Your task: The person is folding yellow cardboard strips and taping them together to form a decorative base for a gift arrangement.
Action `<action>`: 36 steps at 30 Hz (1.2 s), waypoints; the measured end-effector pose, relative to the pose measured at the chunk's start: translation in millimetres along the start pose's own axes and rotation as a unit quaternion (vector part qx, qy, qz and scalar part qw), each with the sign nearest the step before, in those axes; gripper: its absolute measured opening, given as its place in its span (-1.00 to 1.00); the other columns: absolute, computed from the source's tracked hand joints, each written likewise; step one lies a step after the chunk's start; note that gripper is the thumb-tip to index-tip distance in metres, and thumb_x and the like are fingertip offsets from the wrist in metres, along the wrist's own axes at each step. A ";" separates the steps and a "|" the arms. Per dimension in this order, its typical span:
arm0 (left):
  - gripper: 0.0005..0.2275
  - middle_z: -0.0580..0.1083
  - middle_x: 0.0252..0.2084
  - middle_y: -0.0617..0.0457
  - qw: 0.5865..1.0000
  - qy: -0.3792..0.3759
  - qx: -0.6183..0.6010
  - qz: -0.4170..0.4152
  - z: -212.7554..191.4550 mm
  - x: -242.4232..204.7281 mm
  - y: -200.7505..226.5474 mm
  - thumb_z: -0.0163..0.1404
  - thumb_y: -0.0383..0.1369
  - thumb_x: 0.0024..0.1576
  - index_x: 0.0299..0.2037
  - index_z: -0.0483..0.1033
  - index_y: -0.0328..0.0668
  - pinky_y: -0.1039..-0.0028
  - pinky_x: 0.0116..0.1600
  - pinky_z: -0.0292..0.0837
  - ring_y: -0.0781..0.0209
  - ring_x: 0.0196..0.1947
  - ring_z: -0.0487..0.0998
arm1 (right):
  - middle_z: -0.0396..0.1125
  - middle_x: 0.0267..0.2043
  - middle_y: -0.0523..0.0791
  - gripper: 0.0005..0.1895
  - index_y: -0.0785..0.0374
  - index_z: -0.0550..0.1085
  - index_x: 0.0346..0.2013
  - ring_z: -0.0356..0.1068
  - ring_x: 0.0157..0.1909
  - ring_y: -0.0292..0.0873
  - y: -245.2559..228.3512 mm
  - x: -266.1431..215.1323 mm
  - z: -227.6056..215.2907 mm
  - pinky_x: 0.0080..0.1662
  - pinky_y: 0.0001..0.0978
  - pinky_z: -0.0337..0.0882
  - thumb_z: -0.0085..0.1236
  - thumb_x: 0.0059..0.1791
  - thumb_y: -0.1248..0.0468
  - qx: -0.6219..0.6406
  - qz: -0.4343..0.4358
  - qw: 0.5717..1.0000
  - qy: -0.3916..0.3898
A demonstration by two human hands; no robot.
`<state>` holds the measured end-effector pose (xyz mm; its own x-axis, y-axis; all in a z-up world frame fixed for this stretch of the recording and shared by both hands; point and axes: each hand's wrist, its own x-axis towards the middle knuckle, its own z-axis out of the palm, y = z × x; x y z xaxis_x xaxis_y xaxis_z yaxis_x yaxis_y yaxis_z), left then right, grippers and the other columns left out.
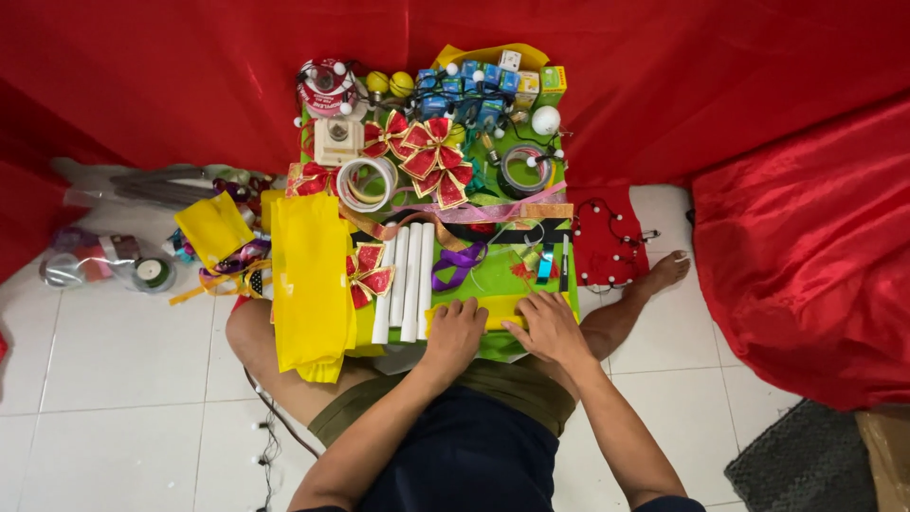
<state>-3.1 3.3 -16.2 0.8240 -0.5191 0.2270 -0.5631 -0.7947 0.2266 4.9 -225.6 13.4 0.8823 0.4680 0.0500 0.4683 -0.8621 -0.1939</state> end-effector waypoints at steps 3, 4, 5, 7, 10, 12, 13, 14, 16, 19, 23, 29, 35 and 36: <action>-0.85 0.37 -0.24 0.05 1.000 -0.010 -0.017 0.010 1.8 -3.5 -4.6 0.14 -0.24 0.16 -0.21 0.52 -0.10 0.24 -0.10 0.41 -0.01 -0.17 0.55 | 0.33 -0.35 -0.08 -0.51 0.12 0.47 -0.22 0.40 -0.20 0.00 -3.8 -6.6 -6.2 -0.09 -0.10 0.35 -0.14 0.09 -0.21 0.011 0.008 1.000 0.011; -0.85 0.37 -0.24 0.05 1.000 -0.012 -0.018 0.011 2.1 -4.2 -4.8 0.14 -0.24 0.16 -0.21 0.52 -0.10 0.24 -0.10 0.41 -0.01 -0.17 0.55 | 0.33 -0.35 -0.08 -0.51 0.12 0.47 -0.22 0.40 -0.20 0.00 -4.8 -9.1 -8.1 -0.09 -0.10 0.35 -0.14 0.09 -0.21 0.012 0.011 1.000 0.010; -0.84 0.39 -0.24 0.05 1.000 -0.003 -0.012 0.014 2.4 -4.1 -5.2 0.16 -0.23 0.14 -0.23 0.54 -0.08 0.24 -0.10 0.41 -0.01 -0.17 0.56 | 0.34 -0.34 -0.08 -0.52 0.11 0.48 -0.21 0.41 -0.19 0.01 -5.1 -10.7 -10.3 -0.10 -0.11 0.36 -0.13 0.09 -0.21 0.019 0.018 1.000 0.012; -0.84 0.41 -0.25 0.05 1.000 0.006 -0.007 0.017 -0.7 -3.5 -5.4 0.17 -0.22 0.12 -0.24 0.55 -0.07 0.25 -0.10 0.42 0.00 -0.16 0.56 | 0.35 -0.32 -0.09 -0.52 0.11 0.49 -0.20 0.42 -0.18 0.01 -4.6 -13.6 -11.7 -0.10 -0.11 0.36 -0.12 0.09 -0.21 0.025 0.026 0.999 0.014; -0.80 0.46 -0.23 0.03 1.000 0.016 -0.007 0.022 -6.0 -2.9 -6.3 0.17 -0.21 0.13 -0.15 0.53 -0.05 0.22 -0.06 0.44 -0.01 -0.12 0.58 | 0.38 -0.28 -0.09 -0.55 0.11 0.52 -0.18 0.44 -0.15 0.02 -3.4 -13.8 -11.0 -0.11 -0.10 0.38 -0.10 0.11 -0.16 0.037 0.031 0.999 0.020; -0.80 0.46 -0.26 0.03 0.999 0.029 -0.007 0.034 -1.1 -4.8 -7.9 0.17 -0.21 0.13 -0.15 0.48 -0.01 0.22 -0.05 0.45 -0.01 -0.13 0.59 | 0.42 -0.22 -0.08 -0.59 0.10 0.53 -0.10 0.46 -0.08 0.02 -5.0 -11.9 -11.4 -0.06 -0.08 0.41 -0.09 0.11 -0.12 0.057 0.060 0.996 0.025; -0.80 0.46 -0.26 0.03 0.999 0.029 -0.006 0.033 -8.8 -3.0 -8.0 0.17 -0.21 0.13 -0.15 0.48 -0.01 0.22 -0.05 0.45 -0.01 -0.13 0.59 | 0.42 -0.22 -0.08 -0.59 0.10 0.53 -0.10 0.46 -0.08 0.02 -5.8 -9.4 -11.7 -0.06 -0.08 0.41 -0.09 0.11 -0.12 0.058 0.059 0.996 0.025; -0.88 0.44 -0.27 0.05 0.998 0.049 0.001 0.037 -16.5 -1.0 -8.2 0.15 -0.27 0.14 -0.21 0.51 -0.02 0.25 -0.10 0.43 0.01 -0.16 0.57 | 0.43 -0.19 -0.08 -0.66 0.11 0.53 -0.10 0.48 -0.07 0.03 -6.4 -6.9 -12.1 -0.05 -0.10 0.44 0.01 0.09 -0.05 0.067 0.063 0.993 0.074; -0.94 0.43 -0.28 0.06 0.997 0.069 0.007 0.042 -21.3 2.3 -8.8 0.14 -0.32 0.15 -0.28 0.54 -0.02 0.27 -0.14 0.41 0.03 -0.20 0.56 | 0.45 -0.16 -0.08 -0.71 0.12 0.54 -0.09 0.49 -0.05 0.03 0.6 -4.0 -4.6 -0.04 -0.11 0.47 0.11 0.07 0.01 0.076 0.067 0.987 0.122; -0.91 0.40 -0.32 0.09 0.995 0.089 0.015 0.035 -17.1 5.6 -10.7 0.12 -0.33 0.14 -0.39 0.52 -0.02 0.30 -0.16 0.40 0.07 -0.25 0.55 | 0.43 -0.09 -0.22 -0.78 0.01 0.55 -0.08 0.49 -0.03 -0.13 14.7 -0.2 10.2 -0.01 -0.28 0.48 0.18 0.05 0.04 0.071 0.062 0.980 0.175; -0.95 0.40 -0.35 0.12 0.995 0.085 0.024 0.039 -25.7 8.3 -9.7 0.12 -0.34 0.12 -0.38 0.55 0.00 0.28 -0.16 0.40 0.09 -0.28 0.55 | 0.41 -0.12 -0.22 -0.90 0.05 0.57 -0.19 0.49 -0.06 -0.15 9.6 9.6 6.5 -0.04 -0.30 0.50 0.24 0.02 0.16 0.014 -0.025 0.979 0.203; -0.95 0.43 -0.31 0.11 0.998 0.055 -0.005 0.030 -12.9 4.2 -12.9 0.06 -0.29 0.19 -0.22 0.58 0.06 0.23 -0.10 0.43 0.06 -0.24 0.58 | 0.36 -0.20 -0.17 -0.96 0.13 0.53 -0.27 0.47 -0.16 -0.05 6.6 26.5 -4.7 -0.22 -0.21 0.46 0.15 0.06 0.27 -0.005 -0.116 0.980 0.162; -0.92 0.44 -0.29 0.11 0.999 0.039 -0.025 0.012 -7.5 3.9 -14.7 0.08 -0.24 0.18 -0.20 0.58 0.08 0.20 -0.08 0.45 0.04 -0.22 0.59 | 0.35 -0.25 -0.18 -0.95 0.16 0.51 -0.29 0.43 -0.14 -0.05 10.8 36.1 -3.3 -0.23 -0.22 0.43 0.15 0.03 0.27 0.009 -0.140 0.983 0.118; -0.92 0.44 -0.29 0.11 0.999 0.035 -0.027 0.009 -8.6 3.8 -14.3 0.09 -0.24 0.18 -0.20 0.58 0.08 0.20 -0.08 0.45 0.05 -0.22 0.59 | 0.36 -0.26 -0.17 -0.95 0.17 0.52 -0.30 0.43 -0.13 -0.05 12.3 37.0 -1.4 -0.22 -0.21 0.44 0.18 0.02 0.27 0.023 -0.135 0.985 0.105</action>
<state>7.5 15.4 -10.5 0.8081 -0.5090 0.2965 -0.5824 -0.7660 0.2720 43.4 -219.2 14.2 0.7183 0.6246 0.3065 0.6891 -0.6994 -0.1895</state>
